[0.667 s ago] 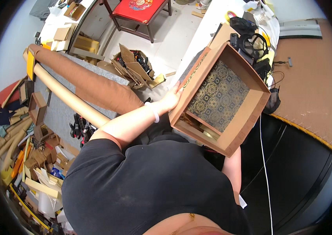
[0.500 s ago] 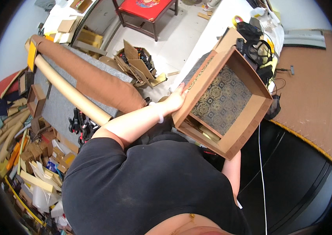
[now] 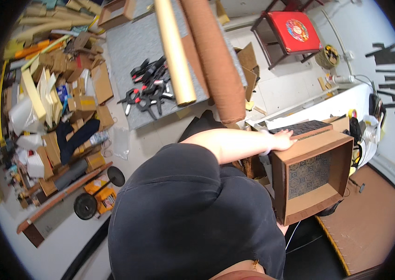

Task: The person handles a patterned box lid and a wooden box, repeatedly lifting and placing them. They pick up a cardboard insert and place it inside the box, then set the box on a table. The person picks up scissors and moves around the cluttered workspace.

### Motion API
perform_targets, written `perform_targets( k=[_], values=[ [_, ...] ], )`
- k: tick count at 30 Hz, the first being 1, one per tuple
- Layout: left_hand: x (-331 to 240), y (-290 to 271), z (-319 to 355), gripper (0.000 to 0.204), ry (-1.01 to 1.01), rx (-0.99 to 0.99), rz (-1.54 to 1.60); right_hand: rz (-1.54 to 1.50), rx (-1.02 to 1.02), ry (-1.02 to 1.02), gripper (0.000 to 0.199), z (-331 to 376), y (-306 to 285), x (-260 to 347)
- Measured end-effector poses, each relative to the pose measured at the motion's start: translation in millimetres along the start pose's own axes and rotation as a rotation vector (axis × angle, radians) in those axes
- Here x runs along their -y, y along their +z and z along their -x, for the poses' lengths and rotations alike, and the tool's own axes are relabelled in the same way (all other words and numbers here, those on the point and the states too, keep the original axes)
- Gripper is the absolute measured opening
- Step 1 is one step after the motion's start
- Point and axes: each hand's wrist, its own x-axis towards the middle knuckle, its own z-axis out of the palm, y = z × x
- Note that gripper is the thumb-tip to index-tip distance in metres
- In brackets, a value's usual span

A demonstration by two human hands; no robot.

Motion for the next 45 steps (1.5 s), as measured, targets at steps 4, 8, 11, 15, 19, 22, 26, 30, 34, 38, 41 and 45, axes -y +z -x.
perform_targets(
  k=[4, 8, 11, 15, 19, 22, 26, 30, 34, 38, 41, 45],
  values=[
    [18.1, -5.1, 2.4, 0.074, 0.042, -0.085, 0.161, 0.113, 0.279, -0.055, 0.067, -34.6, -29.2, -4.8],
    [87.4, 1.9, 57.1, 0.059, 0.267, -0.331, 0.114, 0.068, 0.289, 0.043, 0.058, -47.5, -22.6, -36.7],
    [172.3, -13.3, 164.4, 0.046, 0.228, -0.378, 0.184, -0.185, -0.080, 0.166, 0.043, -14.9, -1.3, -87.2],
    [300.9, -34.0, 298.4, 0.050, -0.172, -0.457, 0.201, -0.208, -0.010, 0.291, 0.036, 19.1, -12.5, -151.8],
    [398.6, -61.0, 399.6, 0.039, -0.271, -0.578, 0.398, -0.006, 0.057, 0.346, 0.024, 40.8, -11.0, -199.7],
    [416.2, -79.2, 453.6, 0.034, -0.292, -0.683, 0.564, 0.267, 0.125, 0.230, 0.018, 72.2, 24.9, -227.1],
    [440.5, -99.7, 497.0, 0.031, -0.269, -0.691, 0.622, 0.445, 0.141, 0.154, 0.038, 99.9, 92.7, -265.5],
    [467.6, -119.5, 536.7, 0.029, -0.178, -0.643, 0.634, 0.485, 0.128, 0.099, 0.046, 136.7, 156.4, -324.7],
    [500.8, -162.3, 598.6, 0.031, -0.117, -0.558, 0.516, 0.476, 0.118, 0.136, 0.044, 140.4, 178.8, -398.2],
    [639.3, -205.7, 697.9, 0.027, -0.052, -0.602, 0.488, 0.515, 0.252, 0.168, 0.054, 174.1, 242.6, -522.8],
    [709.4, -269.0, 773.3, 0.028, -0.293, -0.697, 0.323, 0.593, 0.120, 0.150, 0.052, 243.0, 282.1, -595.8],
    [756.1, -350.9, 886.5, 0.030, -0.456, -1.129, 0.245, 0.671, 0.313, 0.190, 0.041, 282.6, 339.3, -669.5]
  ],
)
